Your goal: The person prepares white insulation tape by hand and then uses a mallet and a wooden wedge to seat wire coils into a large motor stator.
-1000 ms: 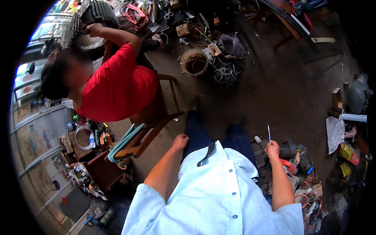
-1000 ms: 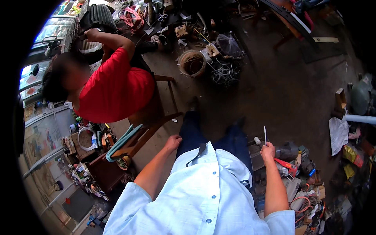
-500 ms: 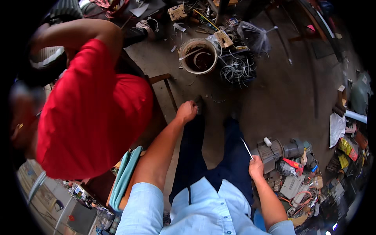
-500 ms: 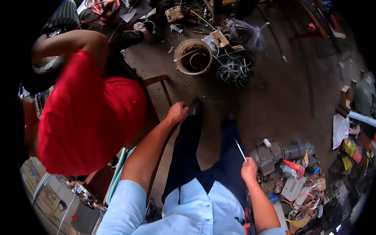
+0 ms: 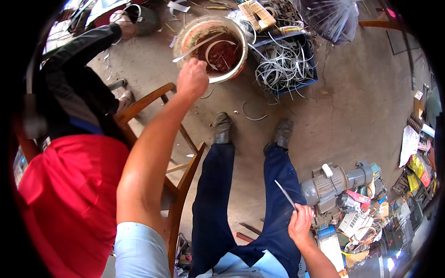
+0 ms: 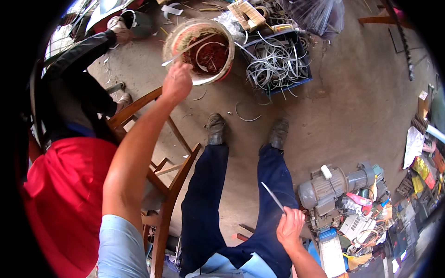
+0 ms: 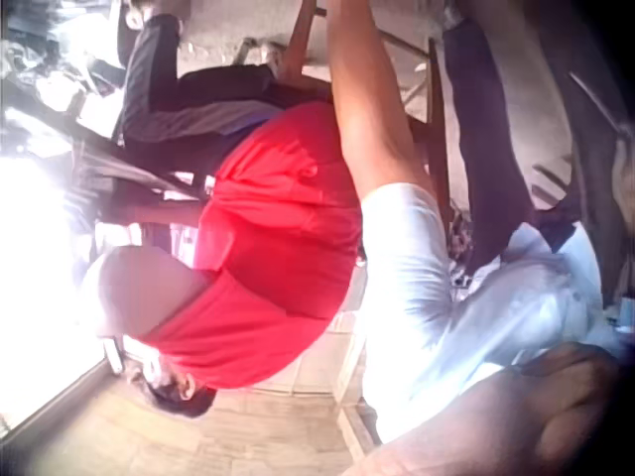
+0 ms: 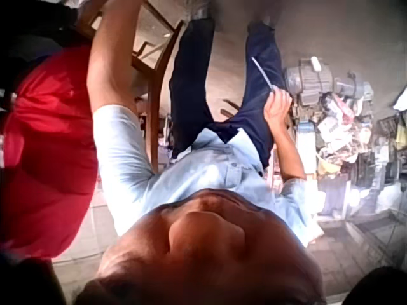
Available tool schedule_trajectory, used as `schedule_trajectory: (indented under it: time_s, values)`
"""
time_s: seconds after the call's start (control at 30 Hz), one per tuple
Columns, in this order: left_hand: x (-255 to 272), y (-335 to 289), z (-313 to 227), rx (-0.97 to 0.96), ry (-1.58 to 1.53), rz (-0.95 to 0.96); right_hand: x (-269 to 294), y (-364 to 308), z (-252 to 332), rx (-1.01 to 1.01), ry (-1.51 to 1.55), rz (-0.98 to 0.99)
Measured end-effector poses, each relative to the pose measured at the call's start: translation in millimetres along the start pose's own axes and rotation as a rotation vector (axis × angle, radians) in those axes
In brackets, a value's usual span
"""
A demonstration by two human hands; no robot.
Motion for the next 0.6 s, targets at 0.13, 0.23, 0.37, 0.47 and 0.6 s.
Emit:
schedule_trajectory:
  time_s: [0.13, 0.23, 0.37, 0.47, 0.6]
  values:
    - [-16, 54, -1, -0.052, 0.160, 0.016, -4, 2, -5, -0.039, 0.032, 0.022]
    - [-36, 87, 6, -0.097, 0.262, 0.087, -7, 2, -8, -0.040, 0.037, 0.035]
    - [-66, 118, 17, 0.070, 0.202, 0.328, -10, 10, -5, -0.031, 0.034, 0.055]
    - [-78, 130, 18, -0.081, 0.337, 0.339, -7, 21, 0, -0.035, 0.036, 0.069]
    - [-84, 147, 11, -0.363, 0.612, 0.222, -1, 27, 5, -0.072, 0.067, 0.050]
Point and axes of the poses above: each hand's wrist, its own y-axis towards the middle knuckle, its own x-axis out of the back of the hand, z = x × y, the point moved 5 cm from there along y, towards the middle knuckle, and after that the axes turned 8 degrees about y, right-handed, at the moved point
